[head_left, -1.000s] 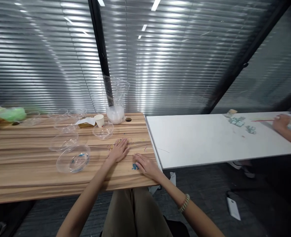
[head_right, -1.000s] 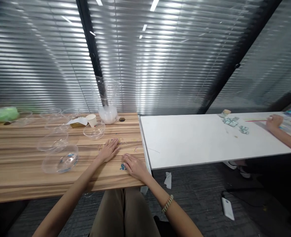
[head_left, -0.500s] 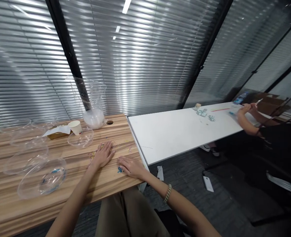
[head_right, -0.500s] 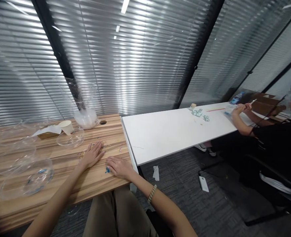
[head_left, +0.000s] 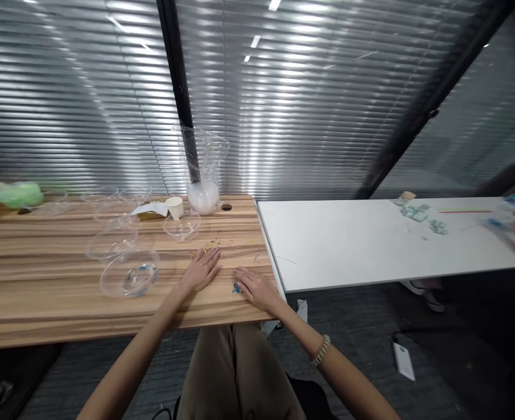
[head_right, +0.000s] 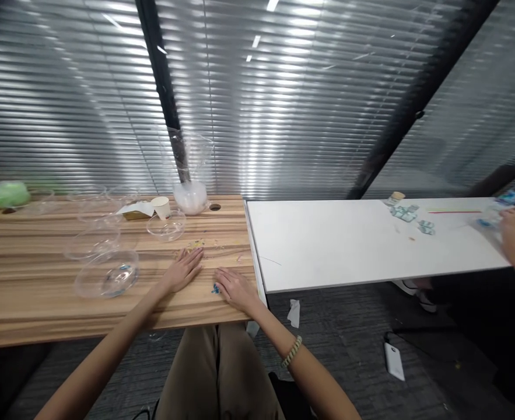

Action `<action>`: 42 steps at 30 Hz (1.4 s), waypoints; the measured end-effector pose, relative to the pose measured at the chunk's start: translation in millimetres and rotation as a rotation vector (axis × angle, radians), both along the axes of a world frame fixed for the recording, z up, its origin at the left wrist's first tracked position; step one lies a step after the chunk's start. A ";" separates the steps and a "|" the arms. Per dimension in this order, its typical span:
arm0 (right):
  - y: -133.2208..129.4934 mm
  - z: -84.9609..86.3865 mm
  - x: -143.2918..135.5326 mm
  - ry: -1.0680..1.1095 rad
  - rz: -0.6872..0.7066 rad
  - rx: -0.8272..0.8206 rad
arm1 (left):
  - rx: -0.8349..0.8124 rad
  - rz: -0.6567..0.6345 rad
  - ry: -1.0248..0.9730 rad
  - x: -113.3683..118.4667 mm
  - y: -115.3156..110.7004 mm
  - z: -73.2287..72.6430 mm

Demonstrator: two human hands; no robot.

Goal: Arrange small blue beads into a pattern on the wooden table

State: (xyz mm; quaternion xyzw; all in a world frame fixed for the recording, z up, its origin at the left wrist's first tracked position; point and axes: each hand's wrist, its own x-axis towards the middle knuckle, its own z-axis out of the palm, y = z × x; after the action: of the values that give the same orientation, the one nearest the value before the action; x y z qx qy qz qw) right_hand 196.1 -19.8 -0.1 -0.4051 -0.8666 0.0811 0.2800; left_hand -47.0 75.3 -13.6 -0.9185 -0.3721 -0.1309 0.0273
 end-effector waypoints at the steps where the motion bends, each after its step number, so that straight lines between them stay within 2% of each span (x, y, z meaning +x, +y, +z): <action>1: 0.5 -0.5 0.0 0.001 0.002 -0.001 | 0.002 0.011 0.005 -1.3 -0.7 0.9; 6: 2.4 -0.8 -0.3 0.016 -0.010 0.002 | -0.005 0.063 0.018 12.8 12.0 5.0; 11: 2.7 1.0 0.2 0.017 -0.055 0.002 | -0.020 0.151 0.017 26.8 22.9 0.5; 15: 9.3 -1.7 0.2 0.022 -0.031 -0.003 | 0.000 0.128 0.041 15.1 16.9 -5.2; 19: 23.7 -4.9 -4.9 0.026 -0.004 0.006 | 0.022 0.200 0.034 -1.8 7.0 -4.4; 21: 33.5 -4.9 -10.0 0.022 -0.001 0.014 | 0.030 0.223 0.023 -3.2 2.2 -0.6; 23: 44.1 -4.4 -15.8 0.022 -0.003 0.022 | 0.029 0.180 0.017 2.6 -2.8 4.3; 25: 54.0 -4.7 -21.0 0.023 -0.008 0.036 | 0.013 0.074 0.018 12.6 -7.9 8.1; 28: 63.3 -7.5 -24.5 0.018 -0.041 0.057 | -0.029 -0.029 0.017 23.4 -14.2 8.3; 32: 66.3 -12.5 -21.8 -0.010 -0.064 0.064 | -0.038 0.015 0.011 13.2 -18.7 0.6; 37: 77.2 -13.9 -23.1 -0.079 0.042 0.054 | 0.038 0.103 -0.024 -4.8 -27.2 1.3; 39: 84.7 -13.4 -26.1 -0.100 0.009 0.043 | 0.028 0.072 -0.013 -1.3 -31.4 6.4; 42: 92.6 -12.8 -29.9 -0.132 -0.114 0.023 | -0.038 -0.017 0.019 9.8 -34.3 12.1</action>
State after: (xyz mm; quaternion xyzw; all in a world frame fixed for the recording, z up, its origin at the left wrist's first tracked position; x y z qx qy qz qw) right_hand 166.2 72.8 -12.9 -0.4550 -0.8595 0.0284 0.2312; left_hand -37.2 40.9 -1.5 -0.9232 -0.3663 -0.1153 0.0121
